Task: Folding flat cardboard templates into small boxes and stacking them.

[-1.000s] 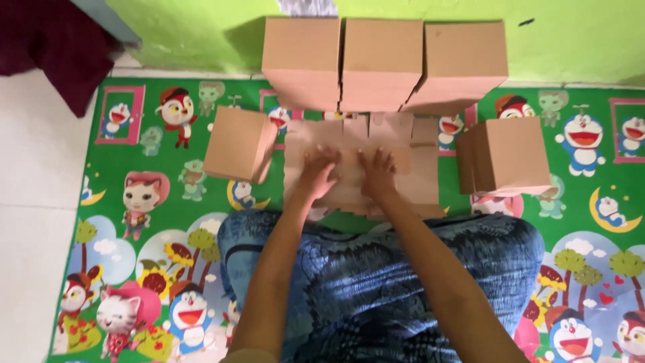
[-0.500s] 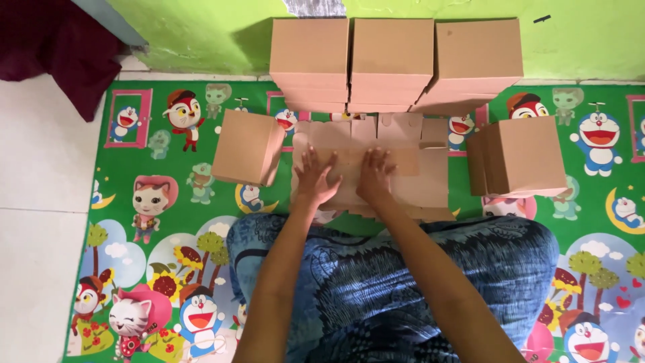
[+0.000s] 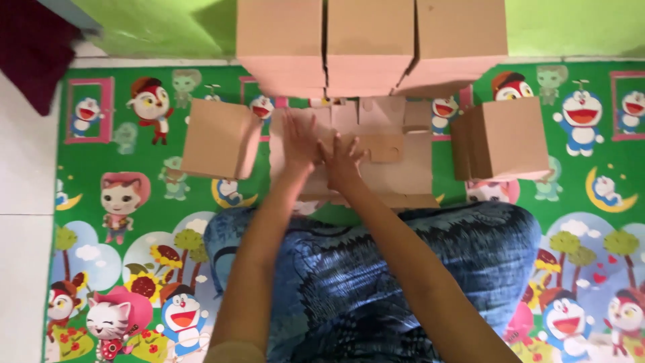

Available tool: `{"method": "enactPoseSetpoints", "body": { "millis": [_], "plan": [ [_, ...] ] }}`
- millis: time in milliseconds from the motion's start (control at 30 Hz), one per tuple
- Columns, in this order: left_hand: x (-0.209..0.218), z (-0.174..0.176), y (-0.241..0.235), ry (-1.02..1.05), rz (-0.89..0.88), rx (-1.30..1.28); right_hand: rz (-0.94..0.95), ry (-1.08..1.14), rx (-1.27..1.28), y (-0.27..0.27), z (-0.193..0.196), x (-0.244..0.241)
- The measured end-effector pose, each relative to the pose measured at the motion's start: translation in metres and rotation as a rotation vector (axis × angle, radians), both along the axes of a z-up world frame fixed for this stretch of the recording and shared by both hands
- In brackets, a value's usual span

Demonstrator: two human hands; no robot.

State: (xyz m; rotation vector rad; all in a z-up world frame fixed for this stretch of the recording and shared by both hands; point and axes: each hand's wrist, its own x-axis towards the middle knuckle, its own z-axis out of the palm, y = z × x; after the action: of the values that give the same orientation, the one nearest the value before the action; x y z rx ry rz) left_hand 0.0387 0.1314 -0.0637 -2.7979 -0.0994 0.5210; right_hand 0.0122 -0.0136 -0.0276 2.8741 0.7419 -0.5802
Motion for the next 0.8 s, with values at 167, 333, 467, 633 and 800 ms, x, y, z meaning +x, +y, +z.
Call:
{"method": "enactPoseSetpoints", "body": {
  "millis": [167, 333, 467, 633, 800],
  "plan": [
    [0.046, -0.017, 0.035, -0.901, 0.221, -0.266, -0.035, 0.158, 0.098, 0.001, 0.014, 0.014],
    [0.008, 0.103, 0.066, -1.12, -0.401, -0.019, -0.046, 0.163, 0.076, 0.008, 0.025, 0.012],
    [0.012, 0.091, 0.058, -1.143, -0.33, -0.017, -0.036, 0.112, 0.057, 0.006, 0.017, 0.009],
    [0.002, -0.077, 0.065, -1.051, -0.148, -0.093, -0.046, 0.164, 0.062, 0.008, 0.023, 0.017],
    [-0.083, 0.034, 0.029, -0.32, 0.046, -0.239, 0.024, 0.146, 0.104, 0.016, 0.038, 0.012]
  ]
}}
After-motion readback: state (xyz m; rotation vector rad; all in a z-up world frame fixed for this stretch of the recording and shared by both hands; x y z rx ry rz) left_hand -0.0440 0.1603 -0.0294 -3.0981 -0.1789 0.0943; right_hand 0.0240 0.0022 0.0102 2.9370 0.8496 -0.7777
